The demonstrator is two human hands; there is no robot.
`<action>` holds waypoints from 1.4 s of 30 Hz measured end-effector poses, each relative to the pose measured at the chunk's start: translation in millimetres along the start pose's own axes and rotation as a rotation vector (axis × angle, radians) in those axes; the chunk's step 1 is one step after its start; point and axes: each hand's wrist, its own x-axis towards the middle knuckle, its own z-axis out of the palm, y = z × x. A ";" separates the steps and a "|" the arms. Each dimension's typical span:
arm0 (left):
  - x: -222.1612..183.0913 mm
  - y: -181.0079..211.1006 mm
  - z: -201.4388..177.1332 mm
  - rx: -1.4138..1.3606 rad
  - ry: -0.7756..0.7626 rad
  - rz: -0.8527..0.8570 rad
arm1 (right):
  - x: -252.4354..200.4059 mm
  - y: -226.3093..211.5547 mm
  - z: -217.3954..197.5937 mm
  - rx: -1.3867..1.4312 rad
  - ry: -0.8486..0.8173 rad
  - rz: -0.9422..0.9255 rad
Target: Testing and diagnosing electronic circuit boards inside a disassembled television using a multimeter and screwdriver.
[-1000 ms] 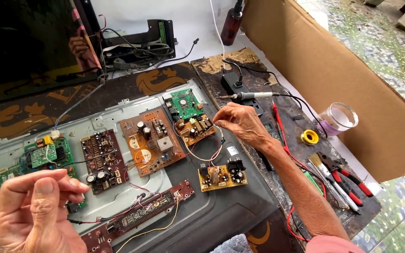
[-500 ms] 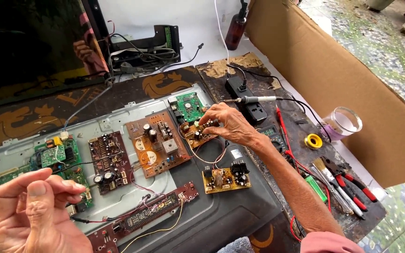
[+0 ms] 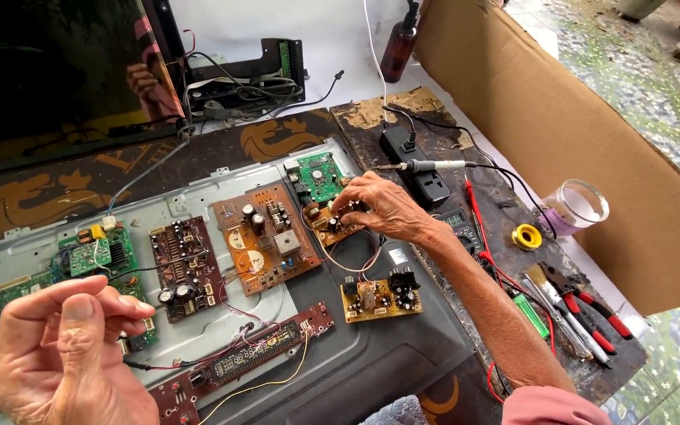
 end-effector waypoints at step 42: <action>3.5 -3.3 -6.1 0.038 -0.021 -0.061 | -1.4 16.3 -17.8 0.163 0.204 0.190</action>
